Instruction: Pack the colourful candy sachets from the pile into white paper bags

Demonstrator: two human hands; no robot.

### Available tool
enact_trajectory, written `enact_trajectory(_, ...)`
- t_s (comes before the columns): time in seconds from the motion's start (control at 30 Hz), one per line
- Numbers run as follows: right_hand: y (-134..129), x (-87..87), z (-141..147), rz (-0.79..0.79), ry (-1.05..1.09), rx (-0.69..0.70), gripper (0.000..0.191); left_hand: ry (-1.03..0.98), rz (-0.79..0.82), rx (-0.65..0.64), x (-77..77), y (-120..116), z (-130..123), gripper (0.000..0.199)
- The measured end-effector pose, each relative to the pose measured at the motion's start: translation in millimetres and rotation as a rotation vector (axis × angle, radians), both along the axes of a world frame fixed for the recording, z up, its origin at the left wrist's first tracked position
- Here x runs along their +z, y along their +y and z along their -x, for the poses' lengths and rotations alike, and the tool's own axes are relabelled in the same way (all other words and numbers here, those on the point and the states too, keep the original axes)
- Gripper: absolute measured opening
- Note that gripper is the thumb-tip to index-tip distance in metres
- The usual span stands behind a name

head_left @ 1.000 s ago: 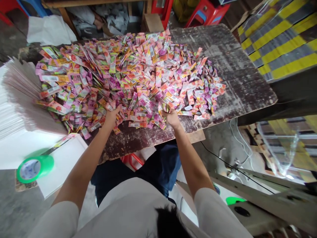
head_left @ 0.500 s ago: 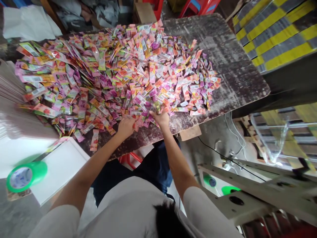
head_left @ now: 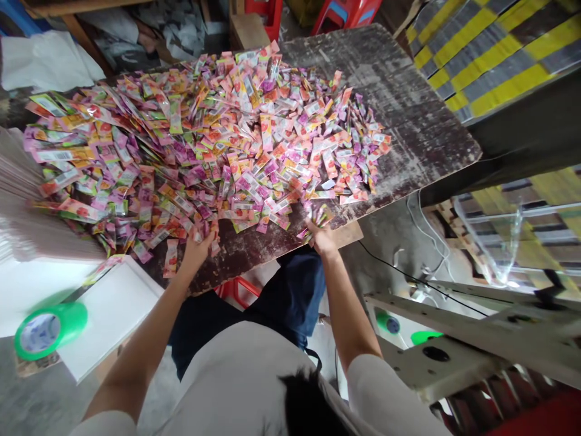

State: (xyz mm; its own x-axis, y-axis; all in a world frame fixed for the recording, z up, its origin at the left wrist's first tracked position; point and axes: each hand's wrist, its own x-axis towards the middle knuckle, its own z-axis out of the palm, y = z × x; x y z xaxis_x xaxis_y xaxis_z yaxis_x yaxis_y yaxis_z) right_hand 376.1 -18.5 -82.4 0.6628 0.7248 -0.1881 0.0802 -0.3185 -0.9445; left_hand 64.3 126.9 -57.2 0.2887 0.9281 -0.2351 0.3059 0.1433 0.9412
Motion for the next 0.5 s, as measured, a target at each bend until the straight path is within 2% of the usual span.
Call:
enact_trajectory(0.1,10,-11.7,20,0.065,-0.005,0.025,0.038,0.187,-0.080,-0.125,-9.8,-10,-33,0.036)
enact_trajectory(0.2,41,-11.8,39,0.326,-0.246,0.096,0.027,0.513,-0.327,-0.404,-15.5,-9,-76,0.023)
enact_trajectory(0.27,57,-6.5,46,0.492,-0.425,0.166,0.028,0.702,-0.448,-0.540,-16.4,-7,-94,0.016)
enact_trajectory(0.3,61,-3.6,49,0.551,-0.493,0.203,0.031,0.766,-0.491,-0.585,-16.8,-7,-95,0.020)
enact_trajectory(0.37,57,0.5,50,0.624,-0.564,0.290,0.035,0.836,-0.539,-0.650,-19.1,-12,-84,0.027)
enact_trajectory(0.5,26,3.0,44,0.648,-0.562,0.396,0.027,0.832,-0.518,-0.713,-25.4,-35,-29,0.039)
